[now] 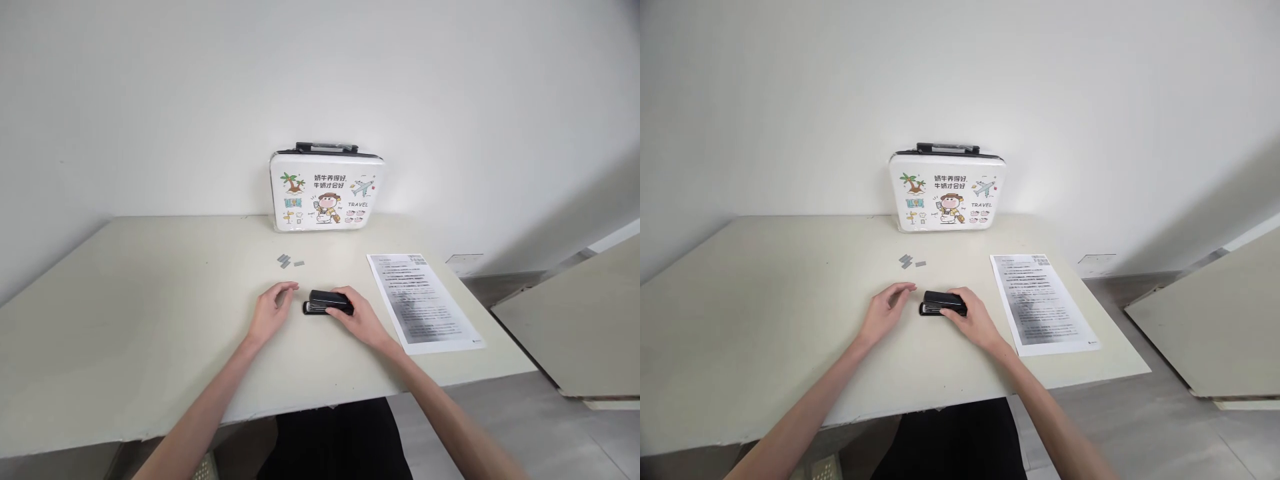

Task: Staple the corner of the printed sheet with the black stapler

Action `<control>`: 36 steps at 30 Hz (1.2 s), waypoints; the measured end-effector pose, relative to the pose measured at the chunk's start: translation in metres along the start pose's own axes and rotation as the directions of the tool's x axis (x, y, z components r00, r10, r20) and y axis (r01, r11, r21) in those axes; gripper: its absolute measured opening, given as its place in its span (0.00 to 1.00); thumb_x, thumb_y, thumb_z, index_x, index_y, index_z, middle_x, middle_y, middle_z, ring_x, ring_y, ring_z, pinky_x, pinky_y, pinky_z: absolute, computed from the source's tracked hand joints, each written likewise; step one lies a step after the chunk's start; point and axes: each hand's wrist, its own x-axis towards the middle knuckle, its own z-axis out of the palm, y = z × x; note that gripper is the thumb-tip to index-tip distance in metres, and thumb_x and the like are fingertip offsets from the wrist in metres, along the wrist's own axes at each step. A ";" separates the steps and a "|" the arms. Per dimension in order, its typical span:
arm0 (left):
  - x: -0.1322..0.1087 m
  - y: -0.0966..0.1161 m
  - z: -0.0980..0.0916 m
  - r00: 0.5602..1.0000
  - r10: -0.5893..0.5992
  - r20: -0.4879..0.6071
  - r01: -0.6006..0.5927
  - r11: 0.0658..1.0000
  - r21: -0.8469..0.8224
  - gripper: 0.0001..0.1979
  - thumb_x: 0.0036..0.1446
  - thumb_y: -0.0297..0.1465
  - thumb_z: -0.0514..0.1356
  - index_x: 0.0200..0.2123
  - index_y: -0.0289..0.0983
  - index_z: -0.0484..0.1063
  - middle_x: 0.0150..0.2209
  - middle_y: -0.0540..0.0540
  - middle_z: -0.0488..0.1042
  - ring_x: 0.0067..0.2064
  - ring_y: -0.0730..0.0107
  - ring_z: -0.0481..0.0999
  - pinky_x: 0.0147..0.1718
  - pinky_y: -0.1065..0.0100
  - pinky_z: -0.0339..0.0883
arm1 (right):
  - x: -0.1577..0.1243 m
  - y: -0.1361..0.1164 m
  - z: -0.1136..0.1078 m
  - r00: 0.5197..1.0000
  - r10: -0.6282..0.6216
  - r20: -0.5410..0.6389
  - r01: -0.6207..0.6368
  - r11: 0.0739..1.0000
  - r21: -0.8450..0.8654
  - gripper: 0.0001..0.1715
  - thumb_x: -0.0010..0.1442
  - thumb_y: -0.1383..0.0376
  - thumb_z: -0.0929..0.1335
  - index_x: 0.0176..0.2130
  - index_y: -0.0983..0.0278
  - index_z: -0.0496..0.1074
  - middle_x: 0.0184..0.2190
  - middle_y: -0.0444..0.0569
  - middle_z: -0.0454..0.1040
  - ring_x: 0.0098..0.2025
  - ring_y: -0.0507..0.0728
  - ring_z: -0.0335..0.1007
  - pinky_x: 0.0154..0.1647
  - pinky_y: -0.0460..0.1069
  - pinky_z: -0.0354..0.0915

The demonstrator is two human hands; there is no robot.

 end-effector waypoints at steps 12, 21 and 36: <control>0.002 -0.003 0.001 0.981 -0.106 -0.163 0.088 0.990 -0.113 0.14 0.69 0.41 0.56 0.47 0.40 0.76 0.48 0.43 0.82 0.52 0.58 0.80 0.47 0.62 0.71 | -0.011 0.022 0.005 0.976 0.078 -0.205 -0.073 0.997 0.027 0.23 0.76 0.50 0.57 0.53 0.59 0.72 0.52 0.53 0.79 0.55 0.61 0.75 0.58 0.57 0.67; 0.007 -0.016 -0.002 0.954 -0.182 -0.238 0.078 0.918 -0.388 0.17 0.71 0.44 0.54 0.44 0.38 0.75 0.48 0.41 0.79 0.52 0.59 0.78 0.56 0.57 0.68 | -0.012 0.016 0.005 0.993 0.042 -0.111 -0.049 0.997 -0.061 0.20 0.71 0.51 0.65 0.55 0.60 0.72 0.51 0.53 0.79 0.52 0.62 0.75 0.55 0.58 0.70; 0.009 -0.014 -0.008 0.769 -0.368 0.524 0.578 0.048 -0.815 0.23 0.75 0.41 0.50 0.48 0.29 0.77 0.57 0.31 0.78 0.57 0.55 0.79 0.59 0.57 0.68 | -0.014 -0.022 0.037 0.684 -0.726 -0.074 0.580 0.602 -0.548 0.21 0.65 0.79 0.68 0.48 0.55 0.75 0.46 0.49 0.81 0.57 0.60 0.75 0.49 0.55 0.72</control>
